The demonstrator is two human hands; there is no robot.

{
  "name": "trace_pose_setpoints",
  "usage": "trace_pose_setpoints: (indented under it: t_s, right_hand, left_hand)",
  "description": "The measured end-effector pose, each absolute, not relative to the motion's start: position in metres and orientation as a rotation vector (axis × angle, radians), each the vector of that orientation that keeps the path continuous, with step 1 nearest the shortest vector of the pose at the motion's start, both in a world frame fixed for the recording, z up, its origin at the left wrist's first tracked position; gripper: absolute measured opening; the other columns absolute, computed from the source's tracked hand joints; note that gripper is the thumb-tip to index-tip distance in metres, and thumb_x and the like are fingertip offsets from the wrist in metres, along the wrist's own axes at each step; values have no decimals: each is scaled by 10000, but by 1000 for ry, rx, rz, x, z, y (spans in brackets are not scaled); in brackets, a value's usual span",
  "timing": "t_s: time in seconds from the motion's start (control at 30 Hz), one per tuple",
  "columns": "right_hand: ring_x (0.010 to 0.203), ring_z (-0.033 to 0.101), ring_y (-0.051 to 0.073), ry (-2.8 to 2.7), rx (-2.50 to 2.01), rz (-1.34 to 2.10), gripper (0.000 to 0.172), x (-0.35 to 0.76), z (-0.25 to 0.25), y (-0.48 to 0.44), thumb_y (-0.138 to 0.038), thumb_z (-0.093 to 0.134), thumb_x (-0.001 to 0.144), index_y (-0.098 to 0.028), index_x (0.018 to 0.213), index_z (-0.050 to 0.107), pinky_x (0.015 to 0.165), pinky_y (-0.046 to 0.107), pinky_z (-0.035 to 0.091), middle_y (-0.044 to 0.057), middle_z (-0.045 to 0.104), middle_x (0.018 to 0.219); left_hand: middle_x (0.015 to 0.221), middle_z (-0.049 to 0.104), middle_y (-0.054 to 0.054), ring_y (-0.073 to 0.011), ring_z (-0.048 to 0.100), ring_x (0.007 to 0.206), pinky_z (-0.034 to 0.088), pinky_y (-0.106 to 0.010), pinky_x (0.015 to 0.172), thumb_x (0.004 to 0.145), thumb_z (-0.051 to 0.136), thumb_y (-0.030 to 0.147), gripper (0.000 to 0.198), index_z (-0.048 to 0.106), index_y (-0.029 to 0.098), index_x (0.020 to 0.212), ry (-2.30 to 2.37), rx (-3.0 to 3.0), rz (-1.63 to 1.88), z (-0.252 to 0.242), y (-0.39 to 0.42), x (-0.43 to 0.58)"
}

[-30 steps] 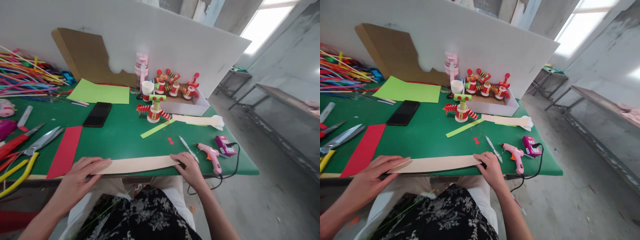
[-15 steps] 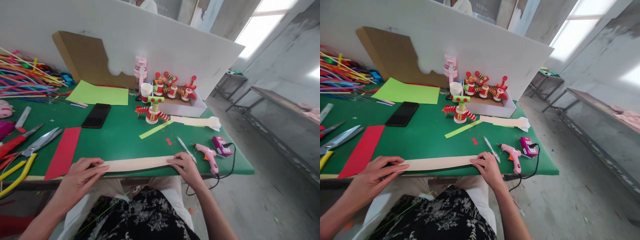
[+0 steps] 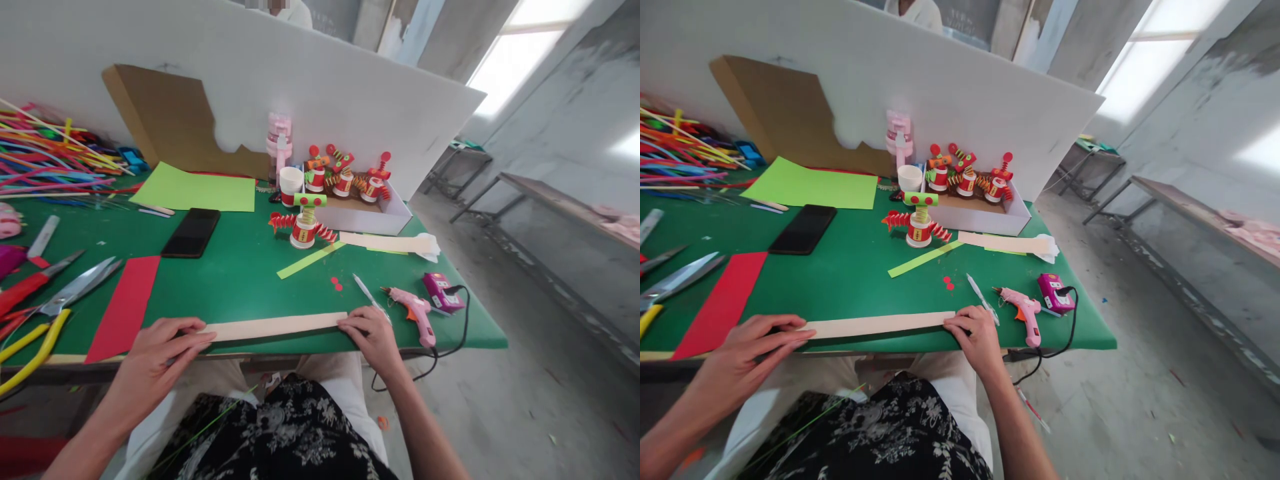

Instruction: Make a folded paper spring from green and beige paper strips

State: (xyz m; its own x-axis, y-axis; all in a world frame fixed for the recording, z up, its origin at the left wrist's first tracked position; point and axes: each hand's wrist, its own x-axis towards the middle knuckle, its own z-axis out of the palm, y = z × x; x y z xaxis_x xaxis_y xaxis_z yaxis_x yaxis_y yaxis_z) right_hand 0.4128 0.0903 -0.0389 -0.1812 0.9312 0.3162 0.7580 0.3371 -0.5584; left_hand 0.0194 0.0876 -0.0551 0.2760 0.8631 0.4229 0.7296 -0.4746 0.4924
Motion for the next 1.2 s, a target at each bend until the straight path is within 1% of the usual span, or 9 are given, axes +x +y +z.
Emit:
trace_pose_setpoints:
  t_s: [0.23, 0.43, 0.63, 0.83, 0.9, 1.03, 1.1, 1.2]
  right_hand:
    - [773, 663, 203, -1947, -1534, 392, 220, 411, -36, 92, -360, 632, 919, -279, 806, 802, 744, 345, 481, 36, 738, 787]
    - [778, 663, 206, -1960, -1496, 346, 220, 411, -36, 89, -351, 615, 930, -287, 833, 802, 750, 359, 479, 36, 746, 804]
    - [799, 662, 216, -1904, -1567, 396, 282, 410, -37, 90, -386, 574, 946, -263, 797, 780, 794, 376, 466, 45, 741, 808]
    - [805, 647, 224, -1888, -1653, 313, 294, 404, -37, 89, -383, 572, 949, -235, 756, 739, 800, 376, 421, 44, 731, 793]
    - [799, 642, 229, -1889, -1699, 276, 293, 402, -35, 88, -385, 579, 943, -232, 739, 723, 779, 368, 412, 46, 727, 780]
    - [746, 632, 224, -1897, -1767, 249, 295, 399, -32, 90, -371, 579, 935, -230, 701, 690, 718, 346, 409, 41, 706, 726]
    - [695, 621, 207, -1898, -1765, 260, 302, 397, -30, 91, -360, 561, 939, -225, 689, 665, 682, 329, 412, 35, 689, 698]
    - [627, 596, 183, -1891, -1772, 273, 301, 395, -29, 93, -335, 545, 935, -226, 664, 617, 624, 305, 401, 23, 660, 657]
  left_hand:
    - [944, 742, -62, -225, 663, 878, 488, -334, 768, 925, 484, 556, 401, 794, 307, 873, 1546, 2287, 1004, -51, 88, 22]
    - [954, 756, -45, -215, 675, 874, 498, -329, 767, 905, 495, 603, 391, 793, 350, 914, 1512, 2278, 991, -51, 88, 19]
    - [919, 755, -52, -223, 681, 861, 502, -343, 787, 853, 475, 712, 515, 784, 304, 794, 1631, 2124, 939, -43, 90, 26]
    - [888, 738, -48, -212, 661, 828, 510, -331, 762, 801, 432, 800, 617, 753, 284, 696, 1746, 2038, 877, -38, 92, 30]
    - [886, 727, -48, -207, 642, 830, 511, -319, 745, 807, 449, 774, 592, 730, 272, 667, 1803, 2032, 859, -38, 94, 31]
    - [860, 717, -34, -199, 607, 805, 484, -290, 673, 821, 510, 621, 436, 686, 263, 645, 1908, 2040, 782, -40, 101, 32]
    - [834, 712, -30, -205, 593, 785, 469, -297, 668, 799, 523, 575, 380, 669, 259, 649, 1920, 2055, 748, -41, 104, 33]
    - [827, 704, -40, -227, 580, 782, 453, -329, 695, 778, 502, 549, 352, 645, 254, 650, 1926, 2067, 692, -41, 107, 34]
